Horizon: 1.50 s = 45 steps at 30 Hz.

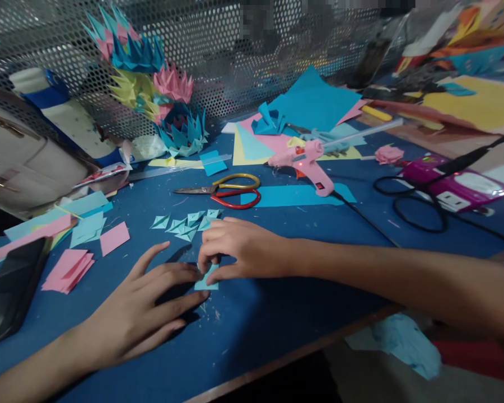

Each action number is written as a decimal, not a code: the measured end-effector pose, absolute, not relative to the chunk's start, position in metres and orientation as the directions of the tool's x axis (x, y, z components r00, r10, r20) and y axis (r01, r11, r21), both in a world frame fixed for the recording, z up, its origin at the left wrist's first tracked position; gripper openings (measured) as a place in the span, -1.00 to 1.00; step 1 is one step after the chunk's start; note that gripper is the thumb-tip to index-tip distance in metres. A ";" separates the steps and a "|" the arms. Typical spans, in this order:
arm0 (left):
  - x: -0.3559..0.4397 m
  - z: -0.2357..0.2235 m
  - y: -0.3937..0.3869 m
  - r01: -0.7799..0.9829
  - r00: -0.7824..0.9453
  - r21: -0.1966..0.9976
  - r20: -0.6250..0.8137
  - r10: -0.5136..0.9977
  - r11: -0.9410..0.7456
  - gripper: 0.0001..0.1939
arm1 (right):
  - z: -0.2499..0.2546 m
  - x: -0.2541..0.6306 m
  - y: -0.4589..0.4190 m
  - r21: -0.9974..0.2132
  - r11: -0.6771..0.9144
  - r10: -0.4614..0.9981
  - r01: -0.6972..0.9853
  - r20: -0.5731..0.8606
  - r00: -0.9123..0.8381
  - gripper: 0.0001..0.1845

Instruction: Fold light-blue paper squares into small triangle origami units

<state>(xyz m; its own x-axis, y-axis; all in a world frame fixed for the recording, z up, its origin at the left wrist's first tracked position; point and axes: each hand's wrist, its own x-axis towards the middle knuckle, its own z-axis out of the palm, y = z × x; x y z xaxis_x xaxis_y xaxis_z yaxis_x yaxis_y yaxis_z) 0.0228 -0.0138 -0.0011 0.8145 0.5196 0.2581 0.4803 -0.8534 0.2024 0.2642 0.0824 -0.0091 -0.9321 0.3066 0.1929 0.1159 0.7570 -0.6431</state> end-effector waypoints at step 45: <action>0.023 -0.003 -0.013 0.428 0.856 0.172 0.239 0.459 -0.887 -0.66 | -0.001 0.271 0.080 0.155 0.987 -0.020 0.042 0.375 -0.927 -0.63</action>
